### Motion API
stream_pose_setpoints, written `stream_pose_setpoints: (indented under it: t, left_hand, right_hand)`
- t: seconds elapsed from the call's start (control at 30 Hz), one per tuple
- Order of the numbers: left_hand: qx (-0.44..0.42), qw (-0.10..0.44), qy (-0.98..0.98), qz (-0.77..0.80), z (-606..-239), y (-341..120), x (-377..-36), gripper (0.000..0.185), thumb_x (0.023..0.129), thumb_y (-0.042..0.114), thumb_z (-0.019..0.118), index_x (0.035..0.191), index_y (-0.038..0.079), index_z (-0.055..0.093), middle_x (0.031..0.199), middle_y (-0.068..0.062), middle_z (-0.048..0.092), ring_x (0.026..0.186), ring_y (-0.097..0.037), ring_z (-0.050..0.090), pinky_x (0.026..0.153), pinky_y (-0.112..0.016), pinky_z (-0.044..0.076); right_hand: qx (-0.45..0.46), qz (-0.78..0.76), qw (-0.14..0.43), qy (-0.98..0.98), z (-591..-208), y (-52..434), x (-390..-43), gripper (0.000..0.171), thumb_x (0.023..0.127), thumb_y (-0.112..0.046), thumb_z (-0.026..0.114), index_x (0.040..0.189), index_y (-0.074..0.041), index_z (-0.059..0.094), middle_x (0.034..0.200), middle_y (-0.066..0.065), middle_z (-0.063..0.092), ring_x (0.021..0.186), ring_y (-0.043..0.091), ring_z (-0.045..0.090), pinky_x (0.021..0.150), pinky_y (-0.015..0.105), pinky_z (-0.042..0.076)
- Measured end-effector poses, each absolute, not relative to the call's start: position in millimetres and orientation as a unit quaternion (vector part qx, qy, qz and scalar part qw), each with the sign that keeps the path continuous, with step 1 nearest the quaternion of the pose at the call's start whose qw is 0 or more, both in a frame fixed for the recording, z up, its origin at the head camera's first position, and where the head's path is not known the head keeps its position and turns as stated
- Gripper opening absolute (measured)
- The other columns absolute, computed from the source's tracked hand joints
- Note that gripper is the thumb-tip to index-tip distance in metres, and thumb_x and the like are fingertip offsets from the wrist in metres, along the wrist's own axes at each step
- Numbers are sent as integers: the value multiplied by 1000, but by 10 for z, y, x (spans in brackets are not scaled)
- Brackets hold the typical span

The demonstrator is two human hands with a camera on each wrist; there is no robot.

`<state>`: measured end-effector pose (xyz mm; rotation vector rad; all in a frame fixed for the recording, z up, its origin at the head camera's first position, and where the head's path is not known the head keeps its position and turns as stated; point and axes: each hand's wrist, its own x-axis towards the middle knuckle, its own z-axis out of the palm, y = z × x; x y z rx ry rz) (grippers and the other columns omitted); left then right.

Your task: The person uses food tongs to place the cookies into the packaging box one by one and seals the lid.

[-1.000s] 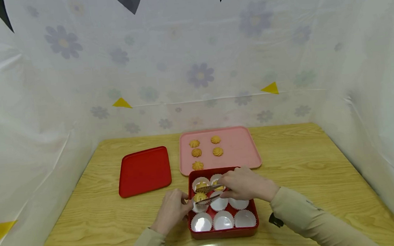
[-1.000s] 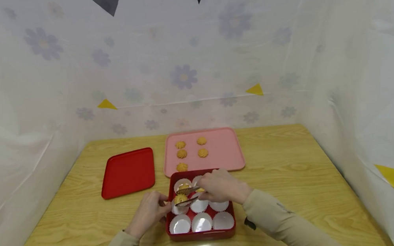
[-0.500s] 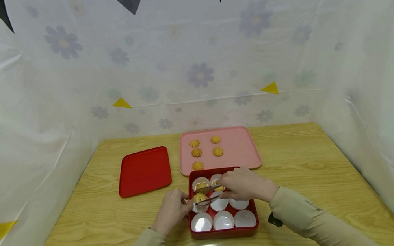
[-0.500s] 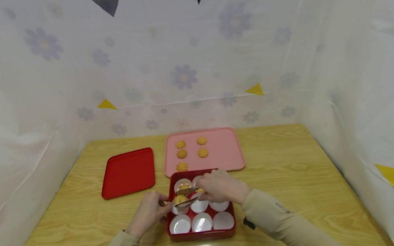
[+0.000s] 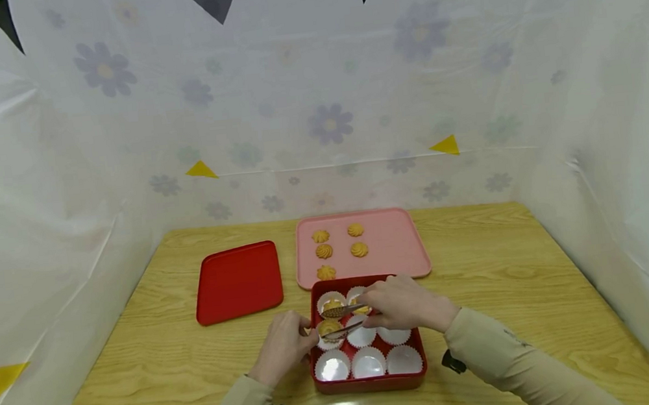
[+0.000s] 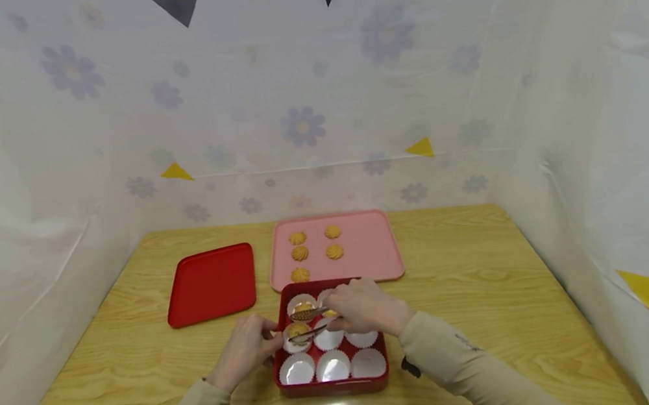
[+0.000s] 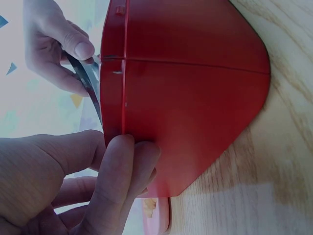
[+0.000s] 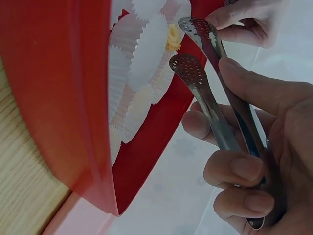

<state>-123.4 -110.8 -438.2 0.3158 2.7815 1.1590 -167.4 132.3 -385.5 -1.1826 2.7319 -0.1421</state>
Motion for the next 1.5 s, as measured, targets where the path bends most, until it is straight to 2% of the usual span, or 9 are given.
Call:
stream_pose_setpoints:
  t: [0.1,0.33,0.43,0.63,0.93,1.13,1.37,1.43,1.5]
  left_hand:
    - [105,54,917,381,-4385,-1108,-1232,14,85,3,68,72,2,73,61,-5,69,46,-6,55,42,-20,43]
    - [105,50,917,381,-4387,-1109,-1229,18,86,4,69,68,3,71,60,-5,67,47,-7,53,41,-17,40]
    - [106,51,917,382,-4387,-1108,-1228,18,86,4,69,68,3,70,60,-6,67,46,-7,53,41,-16,39]
    - [105,52,916,383,-4378,-1107,-1227,18,86,4,68,68,3,70,60,-6,68,45,-7,54,41,-17,40]
    - [107,46,918,379,-4386,-1107,-1236,20,86,4,69,66,3,70,58,-7,68,43,-5,54,40,-18,42]
    - [104,49,916,384,-4385,-1099,-1244,22,88,8,71,67,3,70,58,-8,68,42,-9,58,39,-20,43]
    - [98,61,913,392,-4384,-1094,-1240,20,89,8,72,70,2,71,60,-10,69,43,-14,62,40,-21,46]
    - [99,58,914,389,-4387,-1095,-1241,21,89,9,72,69,3,70,59,-8,69,43,-14,62,40,-21,45]
    - [102,54,915,387,-4389,-1096,-1243,21,88,9,72,68,3,70,57,-7,68,42,-12,60,39,-21,45]
  right_hand:
    - [-397,-57,79,913,-3848,1363,-1681,20,89,-32,75,101,-17,71,91,-4,73,64,3,48,53,22,37]
    - [-412,-57,72,906,-3835,1414,-1690,18,91,-34,73,85,-22,62,69,-13,51,60,2,40,52,20,30]
    - [-412,-53,72,907,-3829,1397,-1683,15,91,-35,73,87,-22,65,71,-14,56,61,1,43,54,20,33]
    - [-406,-38,66,911,-3803,1338,-1647,16,89,-32,74,97,-18,71,87,-7,71,63,4,48,53,23,38]
    - [-400,-17,69,914,-3785,1283,-1626,17,91,-32,73,99,-18,72,83,-7,68,62,5,46,52,23,37]
    - [-404,-17,66,912,-3799,1277,-1616,16,89,-33,74,87,-18,68,73,-10,59,58,5,39,49,21,30]
    - [-406,-26,59,912,-3812,1301,-1642,18,89,-33,75,99,-18,73,87,-6,72,62,4,47,49,22,32]
    - [-407,-41,60,911,-3804,1333,-1651,15,89,-32,74,98,-20,73,87,-8,72,63,2,47,50,21,33]
    - [-407,-56,60,910,-3807,1384,-1673,13,90,-33,74,94,-21,70,79,-11,66,62,1,44,50,20,32]
